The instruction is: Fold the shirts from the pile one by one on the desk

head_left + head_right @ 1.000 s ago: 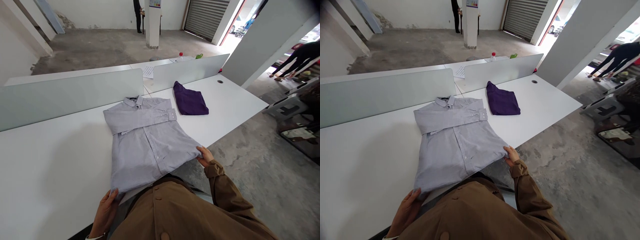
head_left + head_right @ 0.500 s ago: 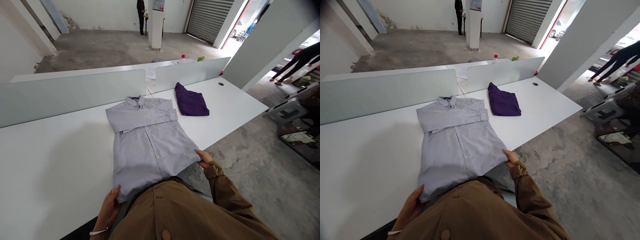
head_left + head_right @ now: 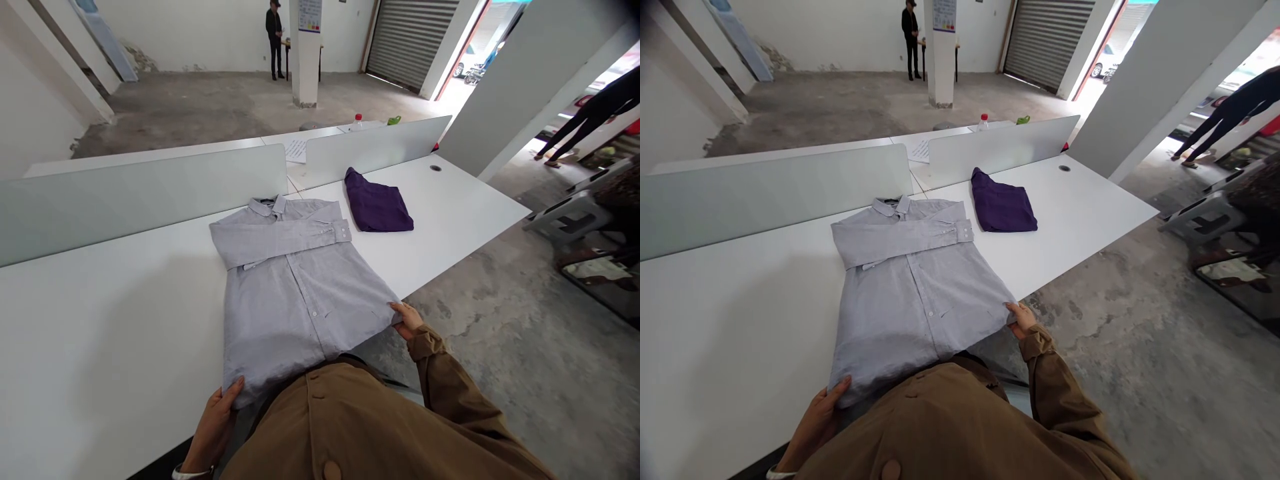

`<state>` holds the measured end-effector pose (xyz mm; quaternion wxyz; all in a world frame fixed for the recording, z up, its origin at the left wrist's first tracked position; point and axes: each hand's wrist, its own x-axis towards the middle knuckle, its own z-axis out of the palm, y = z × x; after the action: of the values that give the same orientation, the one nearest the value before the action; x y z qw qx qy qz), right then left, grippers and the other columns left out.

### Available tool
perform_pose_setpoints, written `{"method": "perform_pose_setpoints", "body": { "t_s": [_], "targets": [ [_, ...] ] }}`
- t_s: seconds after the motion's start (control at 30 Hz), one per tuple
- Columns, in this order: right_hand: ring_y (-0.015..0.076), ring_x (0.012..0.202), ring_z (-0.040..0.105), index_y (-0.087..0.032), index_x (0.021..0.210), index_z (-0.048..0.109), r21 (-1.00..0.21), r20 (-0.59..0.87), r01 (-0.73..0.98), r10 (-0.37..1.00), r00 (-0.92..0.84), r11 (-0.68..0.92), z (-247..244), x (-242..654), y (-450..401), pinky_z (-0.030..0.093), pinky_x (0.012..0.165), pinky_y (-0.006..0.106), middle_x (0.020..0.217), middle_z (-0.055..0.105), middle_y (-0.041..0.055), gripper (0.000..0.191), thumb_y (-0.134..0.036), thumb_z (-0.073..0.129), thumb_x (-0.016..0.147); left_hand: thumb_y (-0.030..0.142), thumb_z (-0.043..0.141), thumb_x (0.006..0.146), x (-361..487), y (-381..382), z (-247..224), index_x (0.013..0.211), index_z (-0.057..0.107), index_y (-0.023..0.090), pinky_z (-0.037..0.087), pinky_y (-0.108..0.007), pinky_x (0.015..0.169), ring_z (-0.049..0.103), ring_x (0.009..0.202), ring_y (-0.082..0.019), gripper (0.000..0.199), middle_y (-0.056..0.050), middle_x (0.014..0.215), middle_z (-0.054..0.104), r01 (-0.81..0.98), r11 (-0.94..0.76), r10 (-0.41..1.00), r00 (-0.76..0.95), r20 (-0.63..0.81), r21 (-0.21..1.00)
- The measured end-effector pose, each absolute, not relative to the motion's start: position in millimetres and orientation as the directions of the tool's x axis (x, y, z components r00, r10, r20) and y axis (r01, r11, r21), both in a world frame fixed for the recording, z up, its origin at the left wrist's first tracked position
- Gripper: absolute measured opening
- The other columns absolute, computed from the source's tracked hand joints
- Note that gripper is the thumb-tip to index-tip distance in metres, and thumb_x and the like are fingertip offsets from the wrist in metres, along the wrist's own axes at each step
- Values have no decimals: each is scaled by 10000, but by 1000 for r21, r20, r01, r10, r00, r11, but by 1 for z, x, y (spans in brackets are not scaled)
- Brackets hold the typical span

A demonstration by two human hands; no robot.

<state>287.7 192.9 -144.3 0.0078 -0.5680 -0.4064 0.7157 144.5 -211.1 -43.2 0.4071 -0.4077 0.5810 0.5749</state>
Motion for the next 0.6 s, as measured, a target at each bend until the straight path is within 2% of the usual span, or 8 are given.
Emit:
{"method": "perform_pose_setpoints", "body": {
  "t_s": [0.1, 0.33, 0.43, 0.5, 0.6],
  "targets": [
    [134, 492, 518, -221, 669, 526, -555, -825, 343, 451, -340, -758, -135, 282, 192, 466, 506, 290, 592, 593, -8, 148, -260, 611, 554, 185, 606, 692, 143, -207, -39, 859, 600, 135, 509, -297, 685, 612, 810, -200, 174, -60, 829, 663, -933, -68, -24, -352, -936, 353],
    [194, 710, 607, -208, 843, 555, -633, -754, 263, 504, -421, -728, -101, 263, 208, 510, 594, 316, 813, 654, 27, 257, -242, 605, 592, 229, 577, 693, 130, -189, -5, 851, 595, 148, 513, -286, 632, 587, 745, -166, 179, -40, 876, 626, -859, -110, -6, -503, -864, 500],
    [206, 756, 614, -196, 843, 557, -652, -736, 245, 523, -430, -717, -85, 259, 213, 521, 629, 326, 820, 658, 43, 235, -242, 598, 617, 265, 604, 652, 128, -182, 12, 775, 585, 166, 477, -271, 496, 542, 601, -146, 159, -14, 737, 594, -854, -115, 16, -512, -859, 507],
    [211, 771, 618, -188, 857, 560, -653, -734, 236, 524, -432, -720, -75, 259, 215, 525, 644, 330, 815, 658, 52, 234, -241, 594, 632, 303, 621, 623, 129, -178, 24, 678, 559, 174, 424, -263, 417, 458, 471, -112, 153, 9, 596, 526, -859, -106, 34, -506, -862, 500],
    [209, 765, 622, -179, 896, 562, -650, -731, 213, 524, -437, -729, -56, 262, 220, 531, 640, 318, 809, 657, 58, 253, -225, 585, 648, 389, 621, 595, 136, -176, 40, 539, 507, 187, 406, -291, 402, 371, 374, -99, 239, 18, 441, 422, -866, -38, 54, -500, -865, 498]
  ]
}}
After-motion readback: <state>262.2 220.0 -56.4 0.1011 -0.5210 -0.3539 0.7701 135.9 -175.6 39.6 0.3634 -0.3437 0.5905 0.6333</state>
